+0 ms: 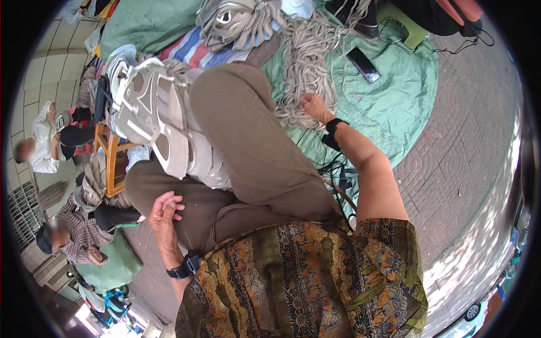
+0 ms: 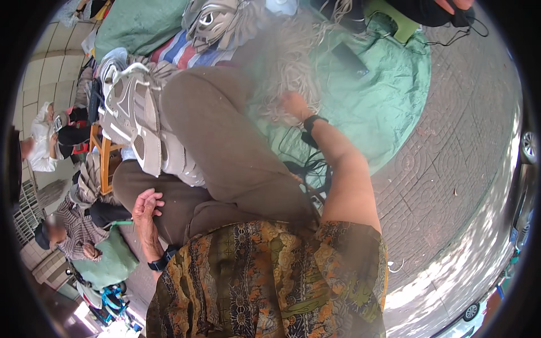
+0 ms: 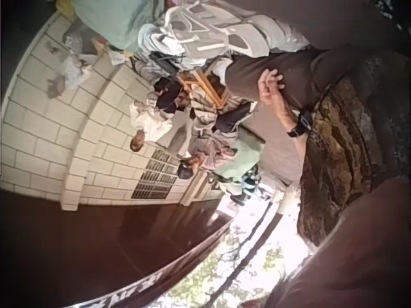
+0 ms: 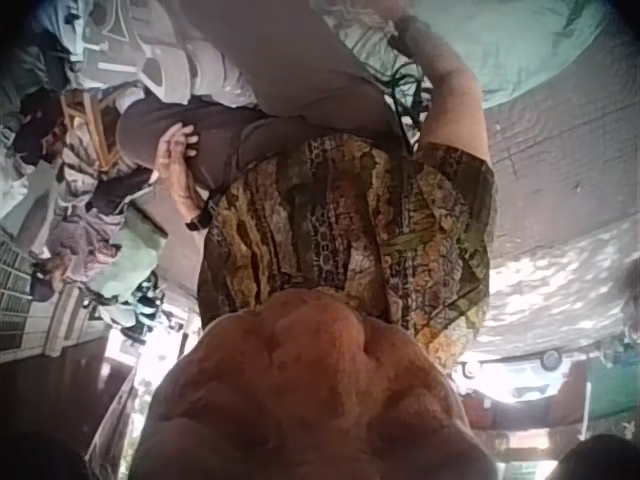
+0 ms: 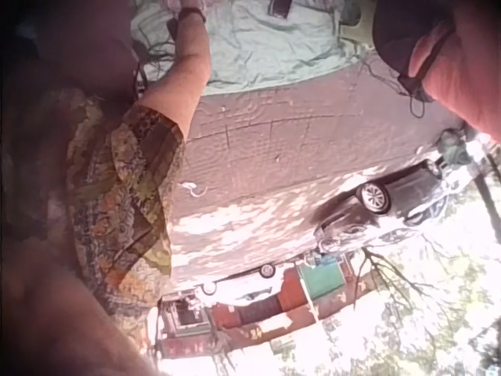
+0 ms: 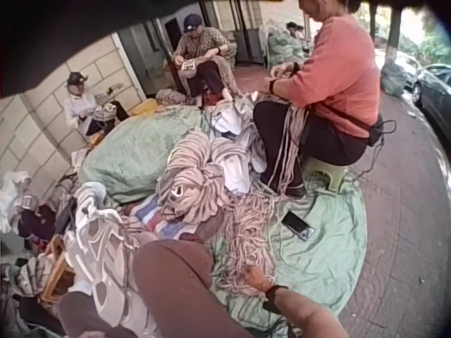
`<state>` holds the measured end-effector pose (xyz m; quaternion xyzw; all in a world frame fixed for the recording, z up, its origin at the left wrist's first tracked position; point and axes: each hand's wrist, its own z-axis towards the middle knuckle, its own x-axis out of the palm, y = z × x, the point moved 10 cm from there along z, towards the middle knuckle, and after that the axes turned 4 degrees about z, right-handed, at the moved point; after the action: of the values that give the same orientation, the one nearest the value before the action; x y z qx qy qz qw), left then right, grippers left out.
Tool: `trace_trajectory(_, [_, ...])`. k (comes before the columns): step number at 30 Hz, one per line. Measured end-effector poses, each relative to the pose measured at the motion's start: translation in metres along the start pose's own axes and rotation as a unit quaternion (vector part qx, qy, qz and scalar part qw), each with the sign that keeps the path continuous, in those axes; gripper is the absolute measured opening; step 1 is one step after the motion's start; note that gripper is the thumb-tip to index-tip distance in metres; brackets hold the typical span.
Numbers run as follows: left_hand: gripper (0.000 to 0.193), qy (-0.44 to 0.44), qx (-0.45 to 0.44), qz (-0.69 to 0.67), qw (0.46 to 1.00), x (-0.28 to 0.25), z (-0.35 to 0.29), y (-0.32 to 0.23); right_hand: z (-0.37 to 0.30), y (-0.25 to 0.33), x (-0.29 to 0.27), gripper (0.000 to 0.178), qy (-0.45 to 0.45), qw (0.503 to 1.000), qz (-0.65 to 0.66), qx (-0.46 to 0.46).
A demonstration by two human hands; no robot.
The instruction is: The person threads shoelaces through the eyelets of a beige sneaker, pulls them tight, and ties a knot. They repeat this process on another shoe, then gather a stack of finished shoes and place them aside.
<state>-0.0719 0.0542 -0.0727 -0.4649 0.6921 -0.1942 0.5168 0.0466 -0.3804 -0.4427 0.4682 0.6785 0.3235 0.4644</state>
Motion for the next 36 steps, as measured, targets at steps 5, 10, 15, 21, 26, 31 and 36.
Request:
trace_trajectory(5, [0.025, 0.079, 0.004, -0.091, 0.993, 0.026, -0.006, -0.008, -0.027, 0.058, -0.018, 0.016, 0.016, 0.951, 0.308, 0.015])
trace_trajectory(10, [0.025, 0.142, 0.077, -0.075, 0.984, 0.053, -0.015, -0.053, -0.056, 0.146, -0.039, 0.015, 0.060, 0.962, 0.254, -0.077])
trace_trajectory(15, [0.026, 0.151, 0.178, -0.030, 0.972, 0.062, -0.043, -0.103, -0.128, 0.287, -0.069, 0.013, 0.093, 0.948, 0.174, -0.251])
trace_trajectory(21, [0.032, 0.142, 0.317, 0.036, 0.937, 0.073, -0.073, -0.165, -0.237, 0.403, -0.059, 0.006, 0.179, 0.871, 0.094, -0.447])
trace_trajectory(26, [0.055, 0.218, 0.419, 0.094, 0.876, 0.111, -0.096, -0.190, -0.293, 0.426, -0.017, 0.011, 0.268, 0.819, 0.094, -0.498])
trace_trajectory(31, [0.057, 0.270, 0.354, 0.101, 0.890, 0.135, -0.091, -0.182, -0.295, 0.417, -0.010, 0.010, 0.298, 0.817, 0.080, -0.487])
trace_trajectory(36, [0.052, 0.317, 0.307, 0.061, 0.895, 0.148, -0.084, -0.171, -0.292, 0.409, -0.020, 0.009, 0.295, 0.835, 0.095, -0.455])
